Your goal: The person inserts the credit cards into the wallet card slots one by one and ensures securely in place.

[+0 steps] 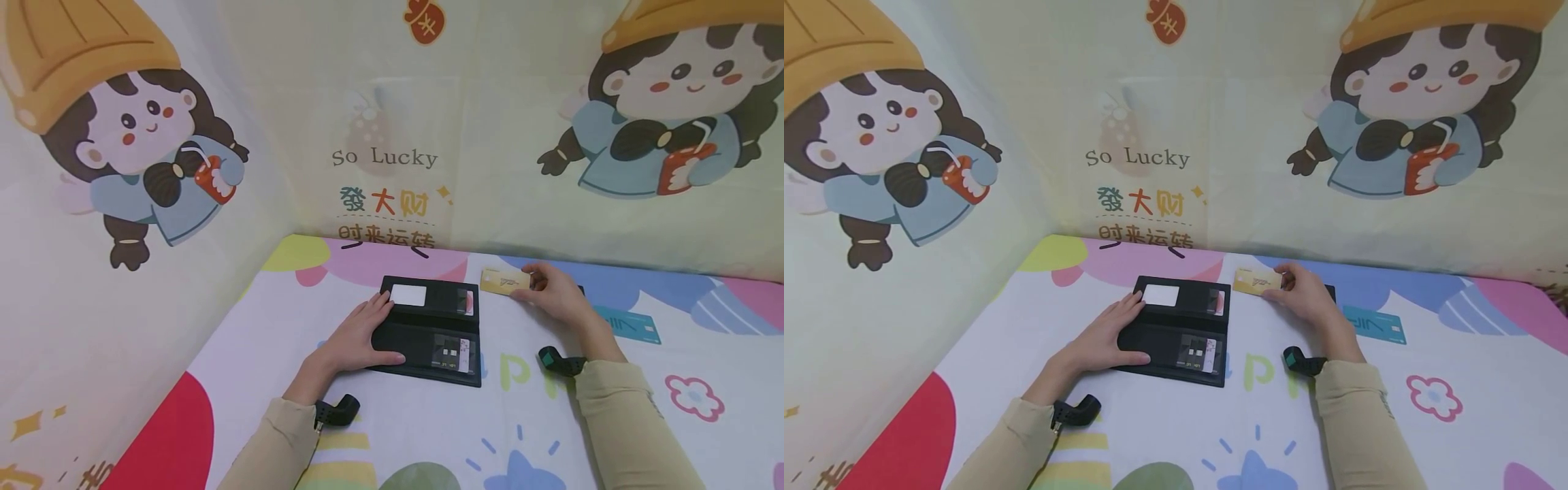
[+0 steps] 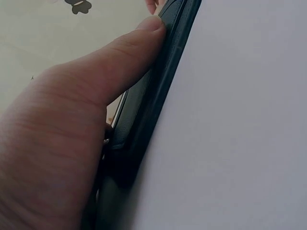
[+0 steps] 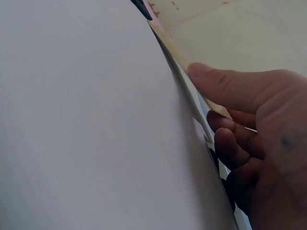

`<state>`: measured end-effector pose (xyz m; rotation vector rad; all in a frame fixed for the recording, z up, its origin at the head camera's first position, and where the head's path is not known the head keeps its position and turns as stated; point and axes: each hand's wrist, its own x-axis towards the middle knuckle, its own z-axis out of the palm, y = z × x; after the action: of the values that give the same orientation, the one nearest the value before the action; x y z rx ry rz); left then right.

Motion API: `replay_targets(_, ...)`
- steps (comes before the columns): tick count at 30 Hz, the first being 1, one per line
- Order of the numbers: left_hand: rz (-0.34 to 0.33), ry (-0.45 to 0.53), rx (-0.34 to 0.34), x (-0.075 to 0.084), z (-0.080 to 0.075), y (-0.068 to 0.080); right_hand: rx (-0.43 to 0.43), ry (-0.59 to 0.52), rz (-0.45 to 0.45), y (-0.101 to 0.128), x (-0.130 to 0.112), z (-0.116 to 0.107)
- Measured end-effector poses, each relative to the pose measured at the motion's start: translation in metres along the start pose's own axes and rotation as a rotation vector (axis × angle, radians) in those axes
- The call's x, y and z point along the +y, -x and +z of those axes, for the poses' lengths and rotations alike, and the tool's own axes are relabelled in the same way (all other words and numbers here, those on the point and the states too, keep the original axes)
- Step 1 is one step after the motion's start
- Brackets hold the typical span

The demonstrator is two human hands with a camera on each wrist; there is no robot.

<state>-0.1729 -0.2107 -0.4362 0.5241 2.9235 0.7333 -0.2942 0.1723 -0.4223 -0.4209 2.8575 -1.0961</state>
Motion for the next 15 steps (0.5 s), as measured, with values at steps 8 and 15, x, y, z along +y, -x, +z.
replay_targets(8, 0.003, 0.006, -0.002, -0.0005, -0.0002, 0.0003, -0.018, -0.021, -0.001, 0.0000, -0.0025, -0.0026)
replay_targets(15, 0.004, -0.001, -0.003, -0.0007, 0.0004, 0.0002, -0.033, -0.050, -0.016, -0.0001, -0.0032, -0.0043)
